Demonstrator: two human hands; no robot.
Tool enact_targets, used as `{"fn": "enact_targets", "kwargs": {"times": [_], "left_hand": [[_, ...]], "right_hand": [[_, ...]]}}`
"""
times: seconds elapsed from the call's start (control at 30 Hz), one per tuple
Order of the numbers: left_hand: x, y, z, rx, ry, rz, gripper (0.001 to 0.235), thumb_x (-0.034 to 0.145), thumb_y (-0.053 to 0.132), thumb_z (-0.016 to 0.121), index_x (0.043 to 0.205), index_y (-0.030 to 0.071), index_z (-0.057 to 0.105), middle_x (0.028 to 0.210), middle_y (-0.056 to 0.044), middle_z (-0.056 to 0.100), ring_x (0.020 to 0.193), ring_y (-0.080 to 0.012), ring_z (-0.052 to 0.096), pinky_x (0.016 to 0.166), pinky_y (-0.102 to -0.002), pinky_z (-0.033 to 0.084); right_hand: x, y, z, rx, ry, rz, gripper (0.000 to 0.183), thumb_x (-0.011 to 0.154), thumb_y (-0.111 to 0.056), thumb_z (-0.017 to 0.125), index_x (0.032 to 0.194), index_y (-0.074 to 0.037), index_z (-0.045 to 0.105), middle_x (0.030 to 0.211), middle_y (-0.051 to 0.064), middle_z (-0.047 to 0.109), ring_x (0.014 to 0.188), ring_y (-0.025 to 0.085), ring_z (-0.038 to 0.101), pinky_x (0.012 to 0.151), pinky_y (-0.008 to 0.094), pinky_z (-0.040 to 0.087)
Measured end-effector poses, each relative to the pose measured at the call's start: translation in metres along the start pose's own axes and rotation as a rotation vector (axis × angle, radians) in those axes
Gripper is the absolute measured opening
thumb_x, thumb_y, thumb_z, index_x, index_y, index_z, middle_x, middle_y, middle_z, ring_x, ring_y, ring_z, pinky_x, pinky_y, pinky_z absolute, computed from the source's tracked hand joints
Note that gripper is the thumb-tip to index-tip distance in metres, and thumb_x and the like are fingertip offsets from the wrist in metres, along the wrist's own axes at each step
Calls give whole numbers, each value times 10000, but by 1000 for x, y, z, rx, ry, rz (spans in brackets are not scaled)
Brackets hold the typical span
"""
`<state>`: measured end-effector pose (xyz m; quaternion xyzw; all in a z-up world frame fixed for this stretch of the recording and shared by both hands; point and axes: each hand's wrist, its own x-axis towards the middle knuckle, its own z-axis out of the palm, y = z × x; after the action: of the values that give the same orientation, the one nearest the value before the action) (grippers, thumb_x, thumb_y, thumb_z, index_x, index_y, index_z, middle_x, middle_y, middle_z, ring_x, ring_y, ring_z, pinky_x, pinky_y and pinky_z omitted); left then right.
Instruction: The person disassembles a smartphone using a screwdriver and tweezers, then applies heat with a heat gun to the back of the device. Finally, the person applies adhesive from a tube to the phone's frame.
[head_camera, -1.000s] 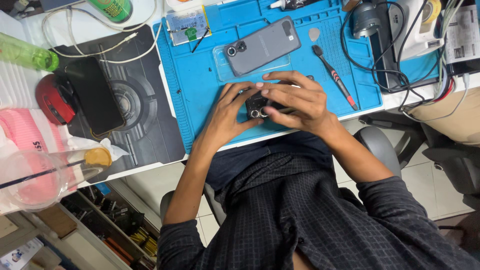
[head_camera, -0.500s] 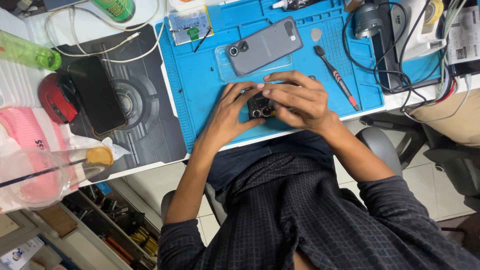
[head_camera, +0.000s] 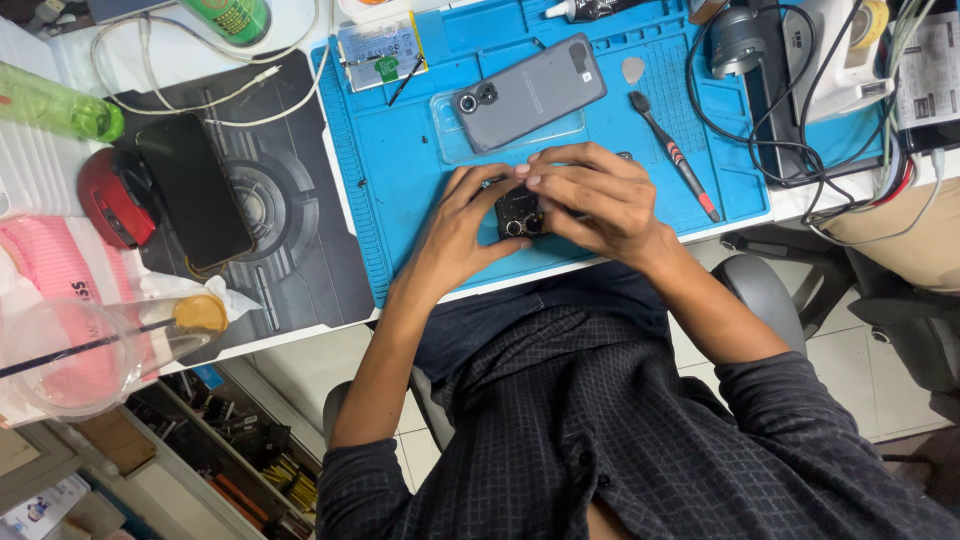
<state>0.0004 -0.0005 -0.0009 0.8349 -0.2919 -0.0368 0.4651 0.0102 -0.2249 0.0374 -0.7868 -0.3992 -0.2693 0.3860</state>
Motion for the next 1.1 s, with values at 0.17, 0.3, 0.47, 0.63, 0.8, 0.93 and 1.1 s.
{"fn": "enact_targets", "kwargs": {"times": [0.17, 0.3, 0.47, 0.63, 0.8, 0.93, 1.1], "left_hand": [[0, 3, -2, -11, -12, -16, 736, 708, 222, 923, 1367, 92, 625, 1378, -29, 569, 1321, -276, 517, 1127, -423, 468], [1, 4, -3, -9, -13, -23, 747, 696, 223, 924, 1364, 83, 622, 1375, -35, 563, 1316, -279, 511, 1124, -426, 462], [2, 5, -3, -22, -22, -25, 726, 713, 231, 925, 1361, 105, 623, 1382, -29, 568, 1320, -273, 515, 1133, -423, 461], [1, 5, -3, -25, -18, -28, 749, 701, 226, 920, 1379, 114, 623, 1377, -26, 568, 1315, -272, 516, 1130, -423, 464], [1, 3, -3, -20, -24, -31, 728, 710, 237, 927, 1360, 109, 624, 1391, -24, 563, 1329, -271, 513, 1137, -422, 465], [2, 3, -1, -13, -21, -38, 754, 688, 245, 928, 1369, 114, 631, 1373, -24, 565, 1314, -270, 514, 1132, -424, 462], [1, 4, -2, -18, -30, -40, 745, 703, 252, 930, 1370, 110, 629, 1378, -30, 562, 1317, -271, 513, 1133, -427, 460]], "right_hand": [[-1, 1, 0, 37, 2, -28, 345, 802, 7, 814, 1131, 5, 711, 1068, 118, 758, 1013, 295, 741, 716, 336, 621], [-2, 2, -1, 10, 3, -17, 350, 810, 82, 762, 1149, 19, 702, 1101, 115, 767, 1002, 289, 751, 688, 323, 609], [-3, 2, -1, 27, -8, -45, 335, 829, -7, 819, 1145, 1, 709, 1085, 106, 752, 1004, 297, 746, 713, 346, 616], [-3, 2, -1, 28, 1, -21, 318, 832, 28, 754, 1146, 22, 706, 1088, 120, 766, 990, 294, 754, 703, 339, 615], [-5, 1, -2, 25, -18, -37, 282, 908, -38, 816, 1162, 5, 701, 1100, 107, 758, 1025, 296, 752, 758, 354, 631], [-3, 1, 0, 42, -1, -3, 320, 830, 20, 734, 1148, 28, 702, 1063, 120, 766, 972, 291, 754, 703, 329, 607], [-3, -1, -2, 34, -1, -27, 356, 869, -41, 850, 1176, 21, 681, 1061, 123, 747, 984, 300, 742, 742, 345, 607]]}}
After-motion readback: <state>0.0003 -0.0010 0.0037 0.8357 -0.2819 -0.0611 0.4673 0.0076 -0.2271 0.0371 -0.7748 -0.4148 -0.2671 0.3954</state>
